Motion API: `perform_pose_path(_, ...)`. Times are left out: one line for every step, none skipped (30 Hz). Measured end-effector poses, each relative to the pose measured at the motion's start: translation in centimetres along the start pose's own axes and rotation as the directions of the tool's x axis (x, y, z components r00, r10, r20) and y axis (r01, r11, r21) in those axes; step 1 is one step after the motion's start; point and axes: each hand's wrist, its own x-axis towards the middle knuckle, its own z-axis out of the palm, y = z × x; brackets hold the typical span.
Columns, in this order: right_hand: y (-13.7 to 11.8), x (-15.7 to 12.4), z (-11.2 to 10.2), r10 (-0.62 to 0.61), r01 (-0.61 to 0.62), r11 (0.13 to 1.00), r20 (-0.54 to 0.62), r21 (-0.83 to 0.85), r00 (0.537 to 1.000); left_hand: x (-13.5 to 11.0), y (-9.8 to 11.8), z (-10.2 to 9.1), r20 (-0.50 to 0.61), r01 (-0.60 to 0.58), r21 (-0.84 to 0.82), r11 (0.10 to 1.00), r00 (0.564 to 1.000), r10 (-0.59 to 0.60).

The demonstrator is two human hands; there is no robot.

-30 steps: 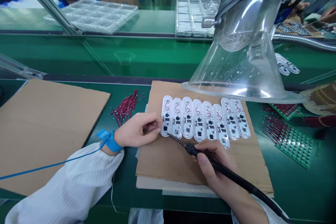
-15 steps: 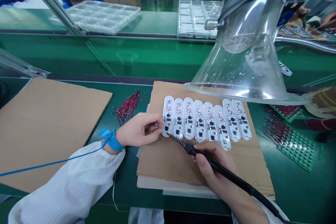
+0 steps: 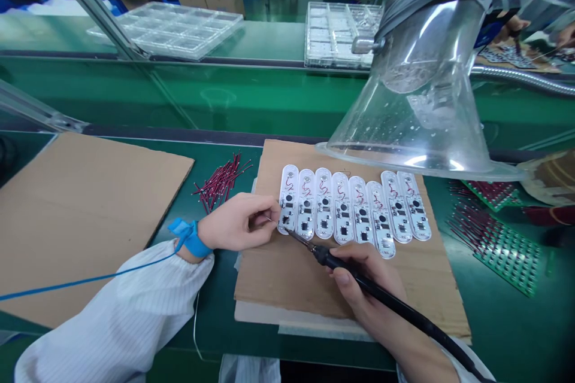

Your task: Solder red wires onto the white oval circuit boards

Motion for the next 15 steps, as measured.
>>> perform_pose_path(0.03,0.01,-0.01,-0.001,0.001,1.000,-0.008,0.006,1.000,-0.01,-0.03,-0.03,0.001,0.001,0.001,1.000,1.000,-0.001)
perform_pose_path(0.05,0.03,0.00,-0.001,0.002,1.000,-0.012,0.011,1.000,-0.01,-0.09,-0.06,0.004,0.002,0.000,1.000,1.000,-0.002)
perform_pose_path(0.06,0.08,0.00,-0.001,0.001,1.000,-0.011,0.011,1.000,-0.02,-0.15,-0.08,0.007,0.004,0.000,1.000,1.000,-0.004)
perform_pose_path(0.06,0.15,0.01,-0.005,0.005,1.000,-0.008,0.009,1.000,-0.02,-0.22,-0.09,0.011,0.006,0.000,1.000,1.000,-0.006)
perform_pose_path(0.04,0.23,0.03,-0.011,0.011,1.000,-0.007,0.006,1.000,-0.03,-0.28,-0.11,0.016,0.007,0.003,1.000,1.000,-0.007)
perform_pose_path(0.00,0.30,0.04,-0.016,0.017,1.000,-0.003,0.003,1.000,-0.03,-0.32,-0.13,0.023,0.008,0.007,1.000,1.000,-0.008)
perform_pose_path(-0.05,0.36,0.06,-0.022,0.022,1.000,0.003,0.003,1.000,-0.04,-0.32,-0.16,0.030,0.009,0.014,1.000,0.999,-0.009)
perform_pose_path(-0.10,0.38,0.09,-0.026,0.026,1.000,0.008,0.006,1.000,-0.06,-0.28,-0.21,0.039,0.012,0.022,1.000,0.999,-0.012)
perform_pose_path(-0.14,0.37,0.14,-0.027,0.027,1.000,0.012,0.013,1.000,-0.09,-0.21,-0.28,0.046,0.015,0.030,0.999,0.999,-0.016)
perform_pose_path(-0.17,0.33,0.20,-0.029,0.028,0.999,0.010,0.025,1.000,-0.13,-0.12,-0.35,0.050,0.017,0.037,0.999,0.999,-0.019)
perform_pose_path(-0.17,0.28,0.27,-0.032,0.032,0.998,-0.003,0.045,0.999,-0.20,-0.03,-0.42,0.048,0.019,0.045,0.999,0.999,-0.021)
perform_pose_path(-0.14,0.23,0.32,-0.040,0.042,0.997,-0.032,0.072,0.999,-0.27,0.04,-0.50,0.040,0.019,0.055,0.998,0.999,-0.021)
perform_pose_path(-0.06,0.18,0.30,-0.048,0.055,0.993,-0.074,0.100,0.996,-0.36,0.06,-0.56,0.024,0.016,0.068,0.998,1.000,-0.018)
perform_pose_path(0.06,0.16,0.18,-0.055,0.071,0.990,-0.126,0.122,0.991,-0.44,0.01,-0.63,0.005,0.017,0.085,0.996,1.000,-0.017)
perform_pose_path(0.25,0.14,-0.11,-0.065,0.088,0.988,-0.179,0.127,0.982,-0.51,-0.11,-0.70,-0.015,0.026,0.107,0.994,1.000,-0.024)
